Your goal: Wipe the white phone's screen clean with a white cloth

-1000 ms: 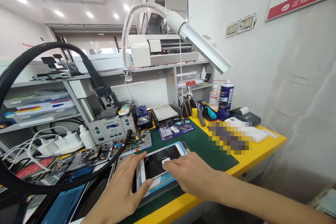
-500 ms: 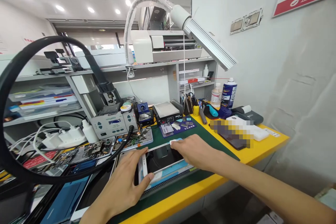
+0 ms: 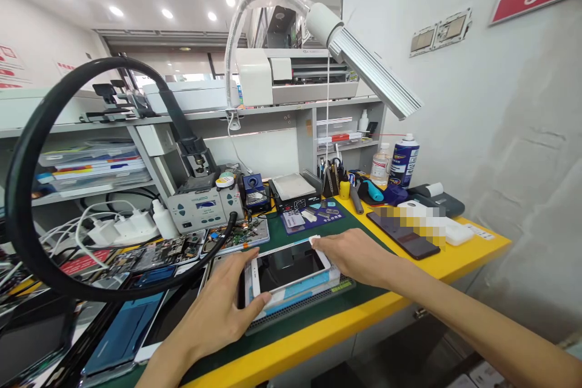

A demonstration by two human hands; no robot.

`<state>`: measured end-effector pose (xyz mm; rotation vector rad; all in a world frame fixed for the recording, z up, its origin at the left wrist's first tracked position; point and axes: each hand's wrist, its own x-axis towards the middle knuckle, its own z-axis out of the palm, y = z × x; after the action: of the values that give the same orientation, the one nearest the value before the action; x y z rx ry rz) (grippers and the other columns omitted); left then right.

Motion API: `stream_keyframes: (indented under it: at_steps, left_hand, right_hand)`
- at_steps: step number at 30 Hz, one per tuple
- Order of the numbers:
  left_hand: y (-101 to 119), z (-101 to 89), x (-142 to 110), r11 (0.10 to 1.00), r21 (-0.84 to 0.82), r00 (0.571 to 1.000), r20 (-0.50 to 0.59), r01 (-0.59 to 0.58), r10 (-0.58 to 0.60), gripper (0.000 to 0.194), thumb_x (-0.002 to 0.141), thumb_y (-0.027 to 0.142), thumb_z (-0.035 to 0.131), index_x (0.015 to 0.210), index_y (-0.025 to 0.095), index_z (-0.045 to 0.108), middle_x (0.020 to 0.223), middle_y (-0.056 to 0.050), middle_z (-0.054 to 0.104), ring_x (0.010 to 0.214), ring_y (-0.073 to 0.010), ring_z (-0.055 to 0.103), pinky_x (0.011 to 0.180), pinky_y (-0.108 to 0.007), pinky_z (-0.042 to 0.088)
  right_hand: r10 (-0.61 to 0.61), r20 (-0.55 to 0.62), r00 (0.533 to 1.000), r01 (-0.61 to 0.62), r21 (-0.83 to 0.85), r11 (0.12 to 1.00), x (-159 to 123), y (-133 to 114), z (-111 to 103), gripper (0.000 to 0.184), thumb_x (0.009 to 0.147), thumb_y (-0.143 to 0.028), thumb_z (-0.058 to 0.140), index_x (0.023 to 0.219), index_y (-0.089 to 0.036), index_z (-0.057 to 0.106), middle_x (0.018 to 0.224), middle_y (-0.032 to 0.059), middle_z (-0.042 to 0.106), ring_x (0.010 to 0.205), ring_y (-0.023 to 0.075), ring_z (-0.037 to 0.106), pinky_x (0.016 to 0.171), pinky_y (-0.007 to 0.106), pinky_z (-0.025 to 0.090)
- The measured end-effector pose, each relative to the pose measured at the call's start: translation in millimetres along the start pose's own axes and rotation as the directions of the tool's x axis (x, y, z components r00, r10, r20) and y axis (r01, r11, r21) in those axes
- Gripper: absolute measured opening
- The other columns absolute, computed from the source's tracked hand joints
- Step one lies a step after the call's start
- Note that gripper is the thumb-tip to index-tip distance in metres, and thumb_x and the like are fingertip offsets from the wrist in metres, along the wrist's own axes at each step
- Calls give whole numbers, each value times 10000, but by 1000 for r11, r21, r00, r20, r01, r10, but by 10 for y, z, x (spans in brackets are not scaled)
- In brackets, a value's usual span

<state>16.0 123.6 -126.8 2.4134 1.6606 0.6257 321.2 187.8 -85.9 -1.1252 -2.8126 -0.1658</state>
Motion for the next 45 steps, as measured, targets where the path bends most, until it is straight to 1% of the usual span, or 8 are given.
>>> stream_keyframes:
  at_steps: [7,18,23,30,34,38,41,45]
  left_hand:
    - [-32,-85,-26,998,-56,999,37,35,-33,683,915,491,546,1516,321,271,1511,-73,467,1351,-321,485,1063,-466,466]
    - [-8,-144,-27,994,-105,998,60,21,-15,654,898,422,583,1482,286,322,1542,-71,427,1387,-292,448,1132,-448,402]
    - [-27,-177,-36,990,-140,997,78,11,0,646,904,398,587,1484,281,328,1550,-76,416,1391,-289,442,1135,-464,399]
    - [-6,-181,-39,988,-156,999,39,-15,21,624,895,369,601,1467,246,383,1505,-104,475,1355,-294,488,1128,-469,407]
    - [-1,-180,-37,986,-165,998,64,0,11,621,906,381,585,1469,252,357,1531,-98,440,1377,-280,462,1139,-454,394]
    - [0,-182,-34,986,-169,997,82,4,10,620,919,389,565,1477,263,326,1549,-93,413,1399,-268,433,1155,-458,369]
    - [0,-182,-34,985,-170,997,73,0,13,613,916,380,567,1472,256,340,1548,-99,413,1400,-275,430,1156,-467,367]
    - [-13,-167,-38,983,-182,999,51,-9,19,622,900,373,591,1468,248,369,1536,-111,430,1372,-300,465,1129,-479,404]
  right_hand:
    - [-9,-12,1000,9,38,999,-150,-9,9,336,970,-109,402,1223,-161,617,842,78,705,625,155,583,575,251,300]
    - [-39,-153,987,29,-65,997,-458,-205,226,459,890,-8,377,1300,-115,554,1017,105,741,724,200,694,575,285,439]
    - [-58,-281,958,19,-142,990,-456,-337,338,502,827,40,355,1264,-63,581,1132,158,727,753,210,716,565,295,489]
    - [-145,-321,936,58,-266,962,-298,-667,415,526,781,60,394,1259,-24,596,1232,194,679,662,202,692,505,316,467]
    - [-193,-297,935,107,-281,954,-134,-911,398,474,805,15,471,1265,-16,583,1237,212,670,602,186,651,460,314,379]
    - [-243,-181,953,206,-201,958,52,-1037,303,492,798,-23,520,1289,-58,531,1286,197,635,676,188,654,468,311,316]
    - [-287,-98,953,273,-134,953,176,-1053,193,504,770,-30,562,1268,-80,506,1137,145,675,648,175,622,449,314,252]
    - [-319,-54,946,310,-132,941,293,-998,75,361,760,-27,583,1113,-92,540,954,100,665,649,200,619,447,322,214]
